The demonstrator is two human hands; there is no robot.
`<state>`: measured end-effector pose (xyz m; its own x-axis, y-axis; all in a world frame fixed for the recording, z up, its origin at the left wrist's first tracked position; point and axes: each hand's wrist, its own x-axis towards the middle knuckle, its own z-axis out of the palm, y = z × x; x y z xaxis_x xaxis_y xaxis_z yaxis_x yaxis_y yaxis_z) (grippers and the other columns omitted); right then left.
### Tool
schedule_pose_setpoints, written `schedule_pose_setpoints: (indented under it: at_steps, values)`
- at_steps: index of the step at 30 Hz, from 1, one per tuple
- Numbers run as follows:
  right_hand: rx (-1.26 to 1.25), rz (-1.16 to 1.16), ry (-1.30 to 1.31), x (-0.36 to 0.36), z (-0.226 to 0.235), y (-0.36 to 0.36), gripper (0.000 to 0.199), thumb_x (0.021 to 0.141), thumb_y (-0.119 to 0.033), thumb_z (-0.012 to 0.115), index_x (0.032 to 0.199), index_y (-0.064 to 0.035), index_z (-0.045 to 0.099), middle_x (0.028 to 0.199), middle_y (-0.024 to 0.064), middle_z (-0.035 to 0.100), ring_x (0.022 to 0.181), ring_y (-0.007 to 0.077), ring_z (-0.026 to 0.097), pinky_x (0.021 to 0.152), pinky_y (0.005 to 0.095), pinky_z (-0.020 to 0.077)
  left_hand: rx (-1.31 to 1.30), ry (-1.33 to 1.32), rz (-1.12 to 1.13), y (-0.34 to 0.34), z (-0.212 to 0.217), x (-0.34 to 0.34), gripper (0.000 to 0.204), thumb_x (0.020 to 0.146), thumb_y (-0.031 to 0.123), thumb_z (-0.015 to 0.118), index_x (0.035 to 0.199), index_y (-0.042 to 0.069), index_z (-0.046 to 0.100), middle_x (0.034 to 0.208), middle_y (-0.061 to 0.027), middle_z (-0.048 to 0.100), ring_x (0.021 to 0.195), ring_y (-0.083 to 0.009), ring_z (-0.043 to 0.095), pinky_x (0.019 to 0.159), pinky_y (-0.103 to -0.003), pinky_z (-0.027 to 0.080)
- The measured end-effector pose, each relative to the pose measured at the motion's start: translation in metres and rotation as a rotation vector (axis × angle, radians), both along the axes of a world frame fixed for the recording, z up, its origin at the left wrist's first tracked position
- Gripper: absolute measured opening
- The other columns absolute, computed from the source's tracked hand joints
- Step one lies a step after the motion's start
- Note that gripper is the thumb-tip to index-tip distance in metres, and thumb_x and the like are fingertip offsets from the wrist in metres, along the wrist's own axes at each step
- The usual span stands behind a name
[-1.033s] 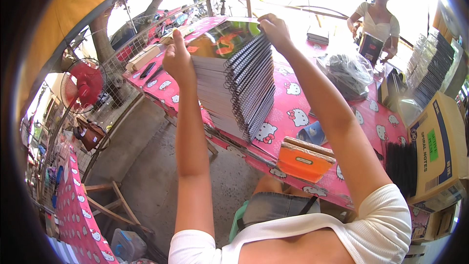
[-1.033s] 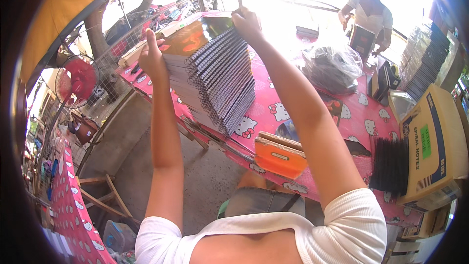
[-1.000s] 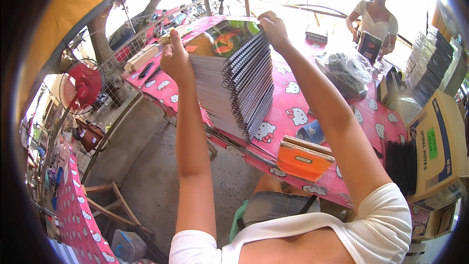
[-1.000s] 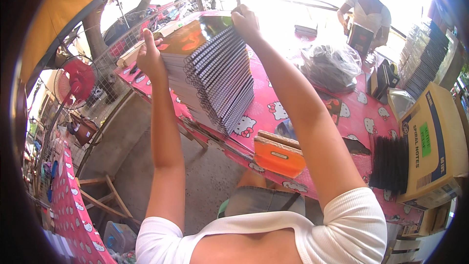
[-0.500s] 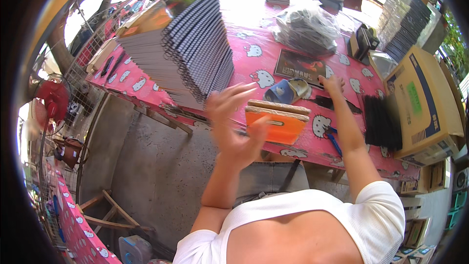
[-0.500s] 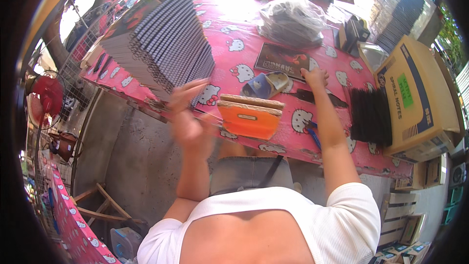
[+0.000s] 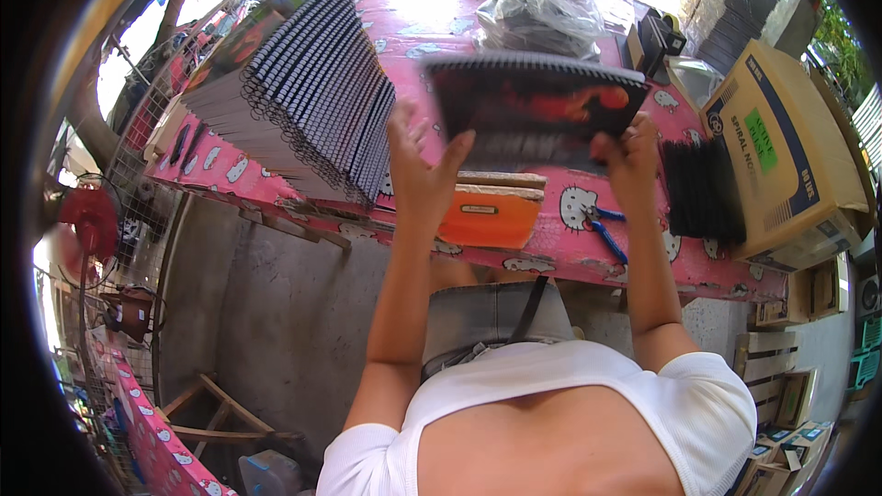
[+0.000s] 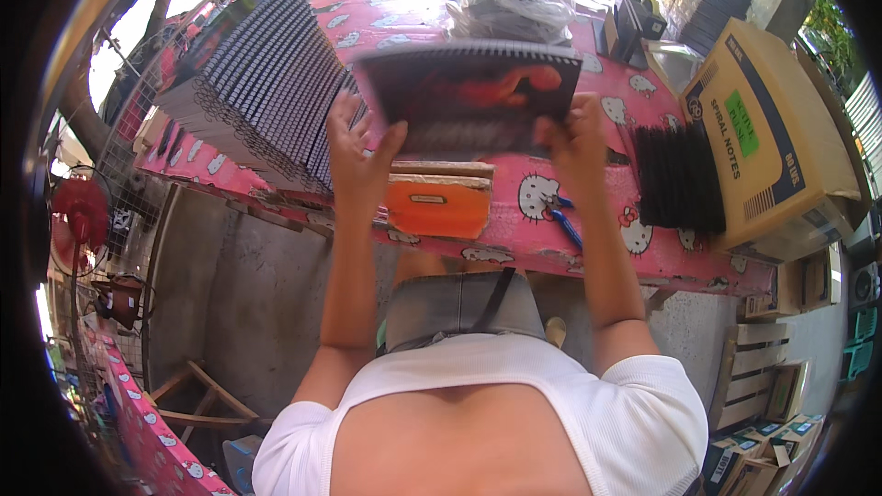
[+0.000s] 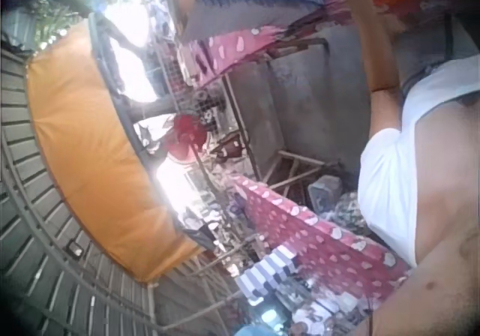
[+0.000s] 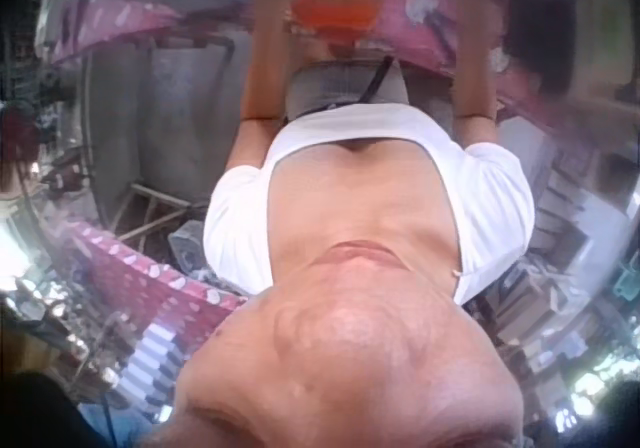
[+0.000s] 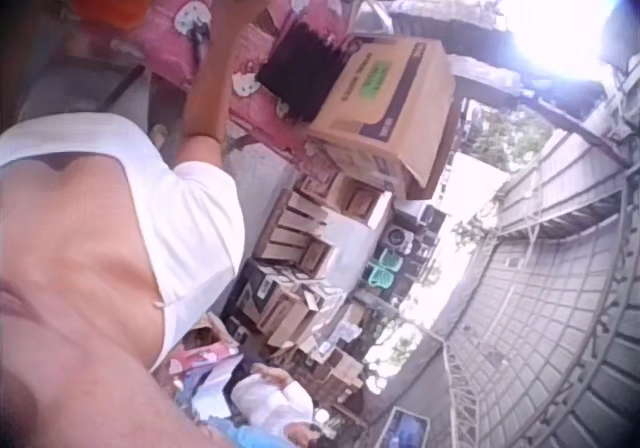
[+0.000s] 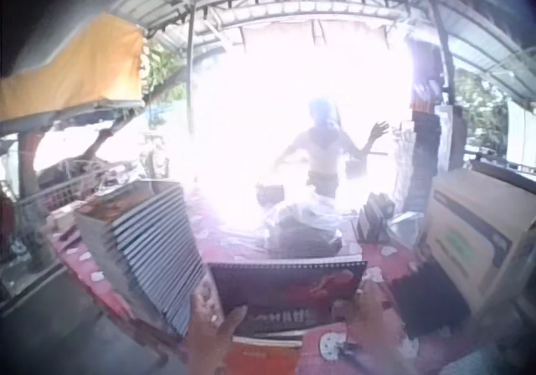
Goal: The person assembles spiral notebooks by aligning notebook covers and pages, inserting a plastic spiral coil through the pre-punched holes using a rotating machine, and trimming the ends of the coil with pliers.
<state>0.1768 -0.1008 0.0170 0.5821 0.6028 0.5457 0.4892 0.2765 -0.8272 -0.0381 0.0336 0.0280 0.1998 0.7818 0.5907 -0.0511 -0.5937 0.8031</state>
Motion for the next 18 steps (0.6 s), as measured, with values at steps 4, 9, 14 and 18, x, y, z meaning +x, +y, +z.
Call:
schedule_pose_setpoints:
  at_steps: [4,9,14,18]
  values:
    - [0.146,0.130,-0.153,-0.013,-0.050,-0.007,0.039,0.085,0.005,0.057,0.120,-0.0007,0.041,0.083,0.0085,0.061,0.080,0.0192,0.061,0.069,0.0313,0.0493,0.117,0.153,-0.143,-0.008,0.033,-0.016,0.023,0.084,0.006,0.066,0.103,-0.002,0.056,0.087,-0.0108,0.066,0.076,-0.0170,0.062,0.070,-0.030,0.048]
    - [-0.182,0.290,-0.183,-0.023,-0.083,-0.007,0.036,0.083,0.010,0.058,0.115,-0.0005,0.049,0.100,0.0120,0.063,0.091,0.0218,0.063,0.079,0.0334,0.0516,0.079,0.163,-0.244,0.016,-0.002,-0.030,0.029,0.083,0.003,0.065,0.109,0.000,0.054,0.100,-0.0112,0.063,0.089,-0.0167,0.059,0.082,-0.030,0.045]
    - [-0.502,0.162,-0.236,-0.025,-0.095,-0.023,0.050,0.077,-0.003,0.072,0.120,-0.0037,0.046,0.110,0.0104,0.060,0.105,0.0212,0.058,0.088,0.0376,0.0464,-0.223,0.059,-0.268,0.006,-0.032,-0.037,0.062,0.080,0.001,0.069,0.132,0.003,0.036,0.122,-0.0106,0.052,0.118,-0.0239,0.046,0.102,-0.036,0.035]
    - [-0.171,0.141,-0.028,-0.064,-0.085,-0.026,0.077,0.077,-0.018,0.074,0.137,-0.0002,0.029,0.133,0.0187,0.042,0.124,0.0311,0.041,0.104,0.0444,0.0311,-0.406,-0.345,-0.050,-0.011,-0.067,-0.020,0.078,0.076,0.002,0.074,0.139,0.001,0.029,0.129,-0.0142,0.047,0.124,-0.0257,0.043,0.106,-0.037,0.032]
